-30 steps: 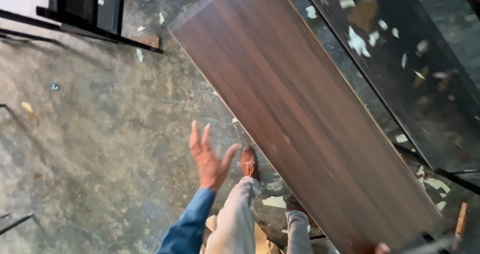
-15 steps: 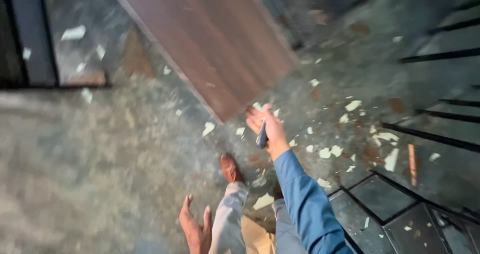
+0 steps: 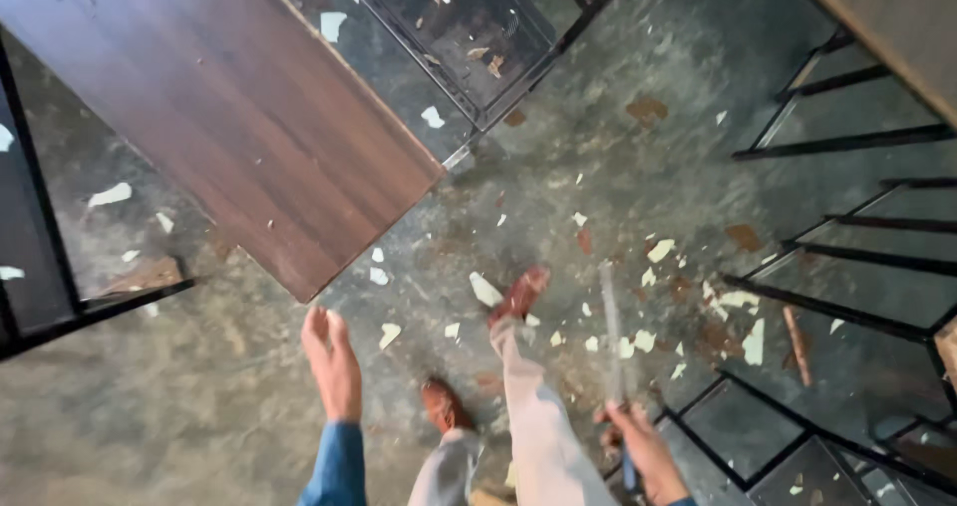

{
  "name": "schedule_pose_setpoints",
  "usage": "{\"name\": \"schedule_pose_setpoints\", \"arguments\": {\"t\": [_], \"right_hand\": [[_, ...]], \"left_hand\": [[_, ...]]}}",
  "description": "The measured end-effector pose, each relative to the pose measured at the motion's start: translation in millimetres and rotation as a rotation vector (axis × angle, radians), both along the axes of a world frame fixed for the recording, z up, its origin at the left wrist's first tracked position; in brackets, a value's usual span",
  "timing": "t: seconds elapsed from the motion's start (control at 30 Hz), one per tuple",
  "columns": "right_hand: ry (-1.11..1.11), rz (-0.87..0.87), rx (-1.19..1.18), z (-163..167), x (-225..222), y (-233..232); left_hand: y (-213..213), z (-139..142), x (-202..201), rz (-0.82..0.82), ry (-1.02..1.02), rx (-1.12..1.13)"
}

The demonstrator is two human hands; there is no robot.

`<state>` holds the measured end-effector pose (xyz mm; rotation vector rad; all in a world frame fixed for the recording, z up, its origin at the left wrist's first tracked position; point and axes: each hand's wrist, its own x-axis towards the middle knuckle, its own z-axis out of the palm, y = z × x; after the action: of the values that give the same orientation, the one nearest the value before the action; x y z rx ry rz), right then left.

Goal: The person holds a wooden furniture panel between their legs and files its edge with a hand file using long strokes. They reposition and turn the panel to file different edges, bracing it against their body while working.

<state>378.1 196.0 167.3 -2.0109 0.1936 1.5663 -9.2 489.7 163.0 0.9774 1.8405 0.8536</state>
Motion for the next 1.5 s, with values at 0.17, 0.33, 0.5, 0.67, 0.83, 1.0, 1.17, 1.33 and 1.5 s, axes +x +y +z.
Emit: {"name": "schedule_pose_setpoints", "arguments": {"t": [0.17,0.33,0.5,0.67,0.83,1.0,1.17,1.33,1.5], "right_hand": [[-0.15,0.037,0.066,-26.4,92.4,48.0],[-0.245,-0.033,0.149,-20.5,167.0,117.0],[-0.407,0.075,0.462,5.0,194.6,221.9],[-0.646,0.049,0.68,32.4,171.6,352.2],[-0.641,0.032,0.648,51.0,134.6,428.6],[-0.633,-0.075,0.541,35.2,102.0,442.3],[-0.621,-0.111,0.496,23.8,85.4,422.3],[-0.71,0.067,0.334,35.6,95.8,396.6],[-0.737,-0.04,0.337,38.1,100.4,382.8]], "left_hand": [[60.1,-43.9,36.4,0.683,-0.612,-0.254],[75.2,-66.4,74.5,0.849,-0.949,-0.109],[110.0,-56.2,105.7,1.063,-1.038,0.045],[134.9,-44.4,111.5,1.077,-0.953,-0.052],[172.8,-54.4,100.4,1.24,-1.145,-0.296],[216.6,-71.2,87.2,0.619,-0.271,-0.198],[268.1,-82.6,65.6,1.072,-1.107,-0.146],[380.2,-80.1,44.3,0.743,-1.044,0.122],[528.6,-78.3,-10.2,0.347,-0.981,0.369]]}}
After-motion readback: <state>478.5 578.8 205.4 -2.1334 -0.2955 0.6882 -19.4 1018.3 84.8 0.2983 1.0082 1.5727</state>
